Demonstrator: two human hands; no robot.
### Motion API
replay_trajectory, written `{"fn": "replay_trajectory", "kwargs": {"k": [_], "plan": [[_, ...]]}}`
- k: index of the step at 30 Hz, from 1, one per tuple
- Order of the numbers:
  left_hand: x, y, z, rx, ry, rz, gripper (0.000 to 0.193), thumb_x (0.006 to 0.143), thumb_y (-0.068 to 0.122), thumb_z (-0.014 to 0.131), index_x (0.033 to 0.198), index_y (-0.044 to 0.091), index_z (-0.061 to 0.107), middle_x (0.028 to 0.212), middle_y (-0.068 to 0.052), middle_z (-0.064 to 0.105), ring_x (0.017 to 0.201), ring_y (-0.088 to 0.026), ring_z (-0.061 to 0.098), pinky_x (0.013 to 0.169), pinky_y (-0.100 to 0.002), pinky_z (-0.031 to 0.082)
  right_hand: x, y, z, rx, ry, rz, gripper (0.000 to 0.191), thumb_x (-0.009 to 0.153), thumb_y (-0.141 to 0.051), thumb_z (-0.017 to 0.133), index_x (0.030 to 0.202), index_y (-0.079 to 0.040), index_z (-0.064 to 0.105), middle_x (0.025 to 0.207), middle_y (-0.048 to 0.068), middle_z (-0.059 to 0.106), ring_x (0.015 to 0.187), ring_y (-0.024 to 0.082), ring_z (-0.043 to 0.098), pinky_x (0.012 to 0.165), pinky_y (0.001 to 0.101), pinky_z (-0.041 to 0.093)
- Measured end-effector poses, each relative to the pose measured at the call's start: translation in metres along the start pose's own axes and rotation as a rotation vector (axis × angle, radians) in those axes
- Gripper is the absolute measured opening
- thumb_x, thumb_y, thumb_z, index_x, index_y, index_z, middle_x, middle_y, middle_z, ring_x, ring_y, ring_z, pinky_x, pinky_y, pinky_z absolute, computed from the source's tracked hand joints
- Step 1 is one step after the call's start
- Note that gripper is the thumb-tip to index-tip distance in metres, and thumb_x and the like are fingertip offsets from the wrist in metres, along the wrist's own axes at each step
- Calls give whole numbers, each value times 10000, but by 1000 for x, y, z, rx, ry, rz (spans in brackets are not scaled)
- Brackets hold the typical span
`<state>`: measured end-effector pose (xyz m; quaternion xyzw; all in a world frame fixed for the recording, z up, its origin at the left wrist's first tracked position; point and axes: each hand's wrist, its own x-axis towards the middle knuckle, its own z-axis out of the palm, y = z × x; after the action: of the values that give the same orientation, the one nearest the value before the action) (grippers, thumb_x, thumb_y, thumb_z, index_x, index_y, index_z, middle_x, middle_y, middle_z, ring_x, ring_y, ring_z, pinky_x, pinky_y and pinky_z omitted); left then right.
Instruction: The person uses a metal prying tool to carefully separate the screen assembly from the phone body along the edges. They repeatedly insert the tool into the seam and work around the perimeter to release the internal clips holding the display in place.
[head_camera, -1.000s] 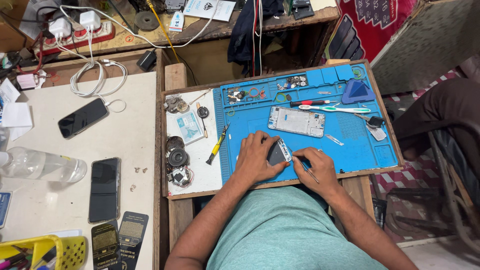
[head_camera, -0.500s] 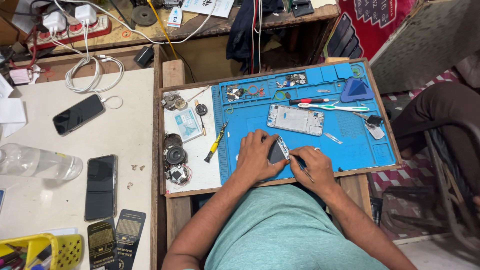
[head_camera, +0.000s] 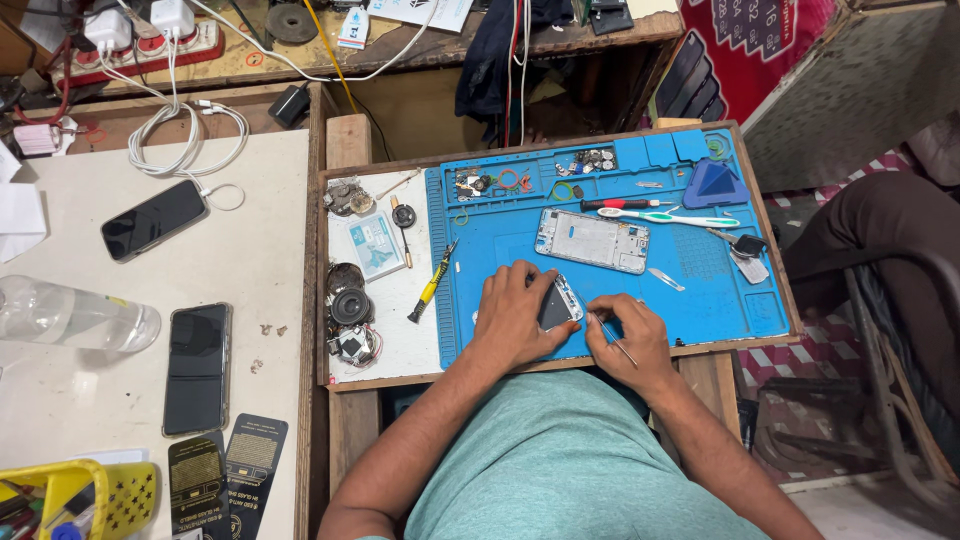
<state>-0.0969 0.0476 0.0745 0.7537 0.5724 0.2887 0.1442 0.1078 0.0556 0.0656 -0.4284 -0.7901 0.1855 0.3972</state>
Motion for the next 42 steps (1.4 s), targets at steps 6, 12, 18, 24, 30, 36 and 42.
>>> {"fn": "replay_trajectory", "kwargs": {"k": [6,12,18,24,30,36,42], "plan": [[-1,3,-1,23,-8,-2,786,701,471,866,1317,26,665,1188,-150,566,1069,-327,526,913,-462,418,1,-2,-3,19,-24,36,141,863,-57,734,995,-13,712,886,121,735,766,215,729,675,308,572],[-2,3,0,17,25,0,778,686,479,866,1288,25,675,1168,-141,566,1064,-316,526,899,-456,408,5,-8,-6,32,-6,42,122,912,-39,725,1033,-27,728,989,111,741,873,223,730,722,307,572],[-2,1,1,7,51,19,762,684,483,860,1276,35,687,1167,-132,569,1062,-309,523,897,-451,405,5,-10,-3,-63,0,-24,130,894,-39,729,1024,-35,733,1064,110,746,948,240,741,798,321,589],[1,-2,0,17,4,5,782,679,498,858,1277,25,682,1154,-134,566,1044,-301,525,880,-448,406,9,-5,-3,-99,-48,-96,142,896,-38,713,1037,-23,726,1014,106,758,888,238,749,761,324,596],[1,1,0,6,39,16,770,672,488,852,1264,23,689,1154,-131,573,1053,-299,532,891,-446,411,10,-1,-3,-69,-54,-106,135,911,-44,710,1044,-23,719,1001,113,758,852,238,748,722,325,590],[0,2,-1,3,36,14,762,681,485,844,1264,21,689,1148,-131,573,1045,-300,530,883,-446,408,6,-1,-8,-32,-98,-102,174,911,-37,644,1070,-21,711,1001,125,748,824,250,735,708,345,573],[-1,1,2,5,47,13,749,685,470,840,1264,21,686,1146,-138,570,1043,-305,529,881,-445,407,4,0,-11,-2,-123,-107,195,937,-46,623,1118,-10,685,1019,133,736,848,261,731,728,351,572]]}}
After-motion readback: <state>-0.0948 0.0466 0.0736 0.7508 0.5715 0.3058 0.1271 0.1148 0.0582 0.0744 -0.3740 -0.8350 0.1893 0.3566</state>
